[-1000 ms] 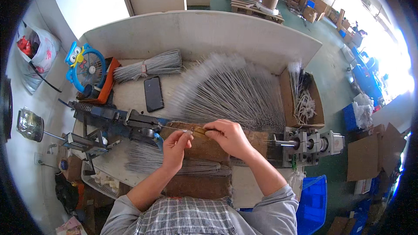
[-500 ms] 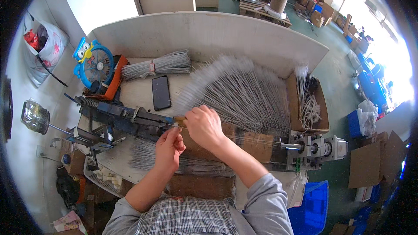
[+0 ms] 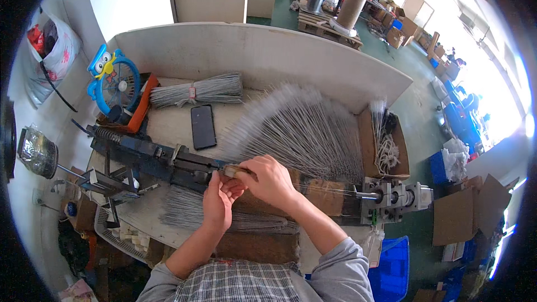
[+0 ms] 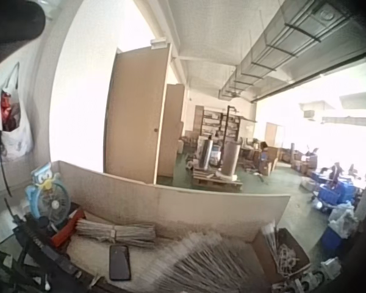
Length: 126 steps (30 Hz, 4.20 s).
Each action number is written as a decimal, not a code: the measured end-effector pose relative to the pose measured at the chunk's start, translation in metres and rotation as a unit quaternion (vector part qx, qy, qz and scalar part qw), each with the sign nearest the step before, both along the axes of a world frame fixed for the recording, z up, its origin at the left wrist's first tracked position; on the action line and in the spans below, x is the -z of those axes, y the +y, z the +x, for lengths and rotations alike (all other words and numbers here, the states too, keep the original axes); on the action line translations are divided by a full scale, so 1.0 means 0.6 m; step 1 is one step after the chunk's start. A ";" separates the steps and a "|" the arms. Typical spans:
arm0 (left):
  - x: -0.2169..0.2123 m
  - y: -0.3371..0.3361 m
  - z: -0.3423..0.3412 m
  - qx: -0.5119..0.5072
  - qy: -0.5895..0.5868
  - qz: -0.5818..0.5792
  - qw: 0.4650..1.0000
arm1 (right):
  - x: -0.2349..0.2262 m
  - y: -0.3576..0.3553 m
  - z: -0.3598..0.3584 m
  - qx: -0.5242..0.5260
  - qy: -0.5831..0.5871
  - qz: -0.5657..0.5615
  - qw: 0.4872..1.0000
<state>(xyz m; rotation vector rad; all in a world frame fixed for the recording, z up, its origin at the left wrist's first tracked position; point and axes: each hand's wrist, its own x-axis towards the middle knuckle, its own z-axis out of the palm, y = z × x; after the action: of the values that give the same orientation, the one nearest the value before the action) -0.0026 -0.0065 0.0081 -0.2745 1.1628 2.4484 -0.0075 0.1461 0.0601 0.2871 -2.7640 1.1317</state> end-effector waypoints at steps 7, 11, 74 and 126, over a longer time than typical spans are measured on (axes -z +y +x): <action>-0.011 0.018 0.001 -0.127 -0.024 0.059 0.990 | 0.017 -0.060 0.007 0.090 0.176 0.123 0.973; 0.010 0.013 0.009 -0.098 0.002 0.101 0.990 | 0.014 -0.042 0.020 0.088 0.221 0.108 0.965; -0.028 0.008 0.019 -0.011 0.003 0.007 1.000 | 0.011 0.017 0.073 0.068 0.173 0.139 0.973; 0.011 0.015 0.050 0.019 -0.129 -0.171 0.977 | 0.150 0.104 0.253 -0.075 0.027 0.189 0.979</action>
<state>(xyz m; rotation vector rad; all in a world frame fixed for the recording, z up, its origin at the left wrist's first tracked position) 0.0273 0.0028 0.0015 -0.6441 1.4468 2.0914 0.1441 0.2083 -0.0299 0.5662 -2.9325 0.6006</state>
